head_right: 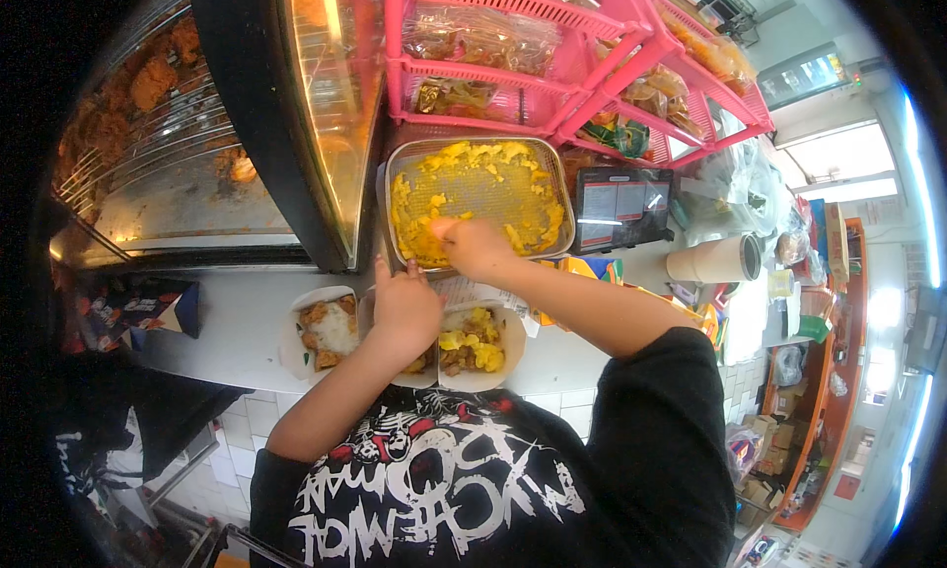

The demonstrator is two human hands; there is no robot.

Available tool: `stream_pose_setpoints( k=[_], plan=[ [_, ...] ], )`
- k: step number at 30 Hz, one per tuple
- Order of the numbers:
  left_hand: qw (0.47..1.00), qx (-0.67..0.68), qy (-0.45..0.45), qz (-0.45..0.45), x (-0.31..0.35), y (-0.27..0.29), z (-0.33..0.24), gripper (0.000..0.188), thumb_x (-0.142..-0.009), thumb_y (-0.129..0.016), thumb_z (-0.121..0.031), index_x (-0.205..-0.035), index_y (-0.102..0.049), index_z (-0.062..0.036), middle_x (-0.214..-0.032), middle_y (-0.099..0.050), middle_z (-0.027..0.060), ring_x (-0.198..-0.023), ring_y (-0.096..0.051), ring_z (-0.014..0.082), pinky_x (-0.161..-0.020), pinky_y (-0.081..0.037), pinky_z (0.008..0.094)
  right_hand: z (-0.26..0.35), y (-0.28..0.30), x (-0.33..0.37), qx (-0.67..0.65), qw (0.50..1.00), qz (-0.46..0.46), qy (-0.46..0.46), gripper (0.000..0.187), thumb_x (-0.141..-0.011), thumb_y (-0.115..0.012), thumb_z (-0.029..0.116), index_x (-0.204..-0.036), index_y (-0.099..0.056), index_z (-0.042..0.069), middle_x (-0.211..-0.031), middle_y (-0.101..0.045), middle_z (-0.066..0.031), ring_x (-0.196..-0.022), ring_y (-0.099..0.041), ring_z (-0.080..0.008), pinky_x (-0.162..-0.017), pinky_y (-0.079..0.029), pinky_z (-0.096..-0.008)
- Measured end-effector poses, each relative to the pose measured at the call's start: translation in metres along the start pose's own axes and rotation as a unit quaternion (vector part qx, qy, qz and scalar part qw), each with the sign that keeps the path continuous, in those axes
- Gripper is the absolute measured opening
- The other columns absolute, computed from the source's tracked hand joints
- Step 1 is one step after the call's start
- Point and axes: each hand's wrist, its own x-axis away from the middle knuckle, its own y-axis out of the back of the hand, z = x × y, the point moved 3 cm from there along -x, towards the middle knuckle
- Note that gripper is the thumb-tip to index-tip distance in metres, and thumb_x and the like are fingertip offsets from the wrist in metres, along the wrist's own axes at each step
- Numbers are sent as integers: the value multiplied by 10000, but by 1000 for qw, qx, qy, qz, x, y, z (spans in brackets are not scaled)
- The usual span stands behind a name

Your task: The person scoops scrambled eggs from a metal tray into several open paper taco boxes lined with paper. They then add a small bag of salad to each box and fold the boxes closed. The person works at a stainless steel counter in a commercial kitchen.

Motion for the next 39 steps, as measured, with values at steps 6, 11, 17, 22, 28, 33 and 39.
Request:
stream_pose_setpoints(
  k=[6,11,17,22,28,33,39],
  plan=[
    [998,28,2,50,1,1,0,508,-990,-391,-328,-1311,-529,41,-1413,-470,203,-1140,-569,253,-1115,-110,599,12,-13,-14,35,992,85,87,235,-913,-585,257,-995,-706,74,-916,-665,-197,-811,-636,-354,-741,-495,-404],
    [1000,-10,15,4,5,0,-5,536,-984,-406,-349,-1312,-518,60,-1418,-469,194,-1082,-595,233,-1109,-125,600,-42,8,-22,-145,975,158,58,236,-925,-586,242,-1013,-695,52,-853,-661,-164,-732,-617,-281,-686,-478,-384],
    [1000,4,16,-2,6,-2,-4,537,-983,-406,-344,-1321,-506,62,-1416,-470,195,-1095,-588,229,-1116,-118,601,-70,31,-44,-273,952,110,-87,268,-943,-577,240,-1129,-655,63,-761,-619,-74,-681,-582,-157,-621,-469,-330],
    [999,15,28,31,6,-2,-4,539,-1004,-364,-338,-1374,-451,44,-1465,-416,176,-1176,-533,238,-1127,-93,594,-34,25,-47,129,990,-17,51,224,-910,-553,164,-1087,-644,63,-870,-653,-130,-805,-649,-283,-692,-514,-398],
    [999,29,46,-2,8,-4,-3,539,-988,-381,-349,-1354,-484,32,-1430,-470,153,-1112,-565,214,-1122,-121,592,-11,-1,-14,293,910,155,249,245,-814,-560,101,-1040,-647,66,-945,-667,-151,-881,-641,-337,-769,-508,-435],
    [998,29,56,-8,8,-8,-5,536,-989,-378,-349,-1359,-480,26,-1435,-465,145,-1126,-557,209,-1121,-123,589,-20,14,-24,70,960,197,187,169,-896,-586,164,-955,-676,35,-778,-647,-131,-753,-626,-265,-667,-479,-365],
    [998,31,53,-7,7,-11,-6,531,-986,-381,-347,-1350,-489,25,-1422,-480,140,-1151,-548,214,-1119,-128,595,-53,6,-48,-304,907,292,-19,215,-965,-558,236,-997,-659,49,-645,-472,22,-587,-430,-89,-534,-333,-239]
  ],
)
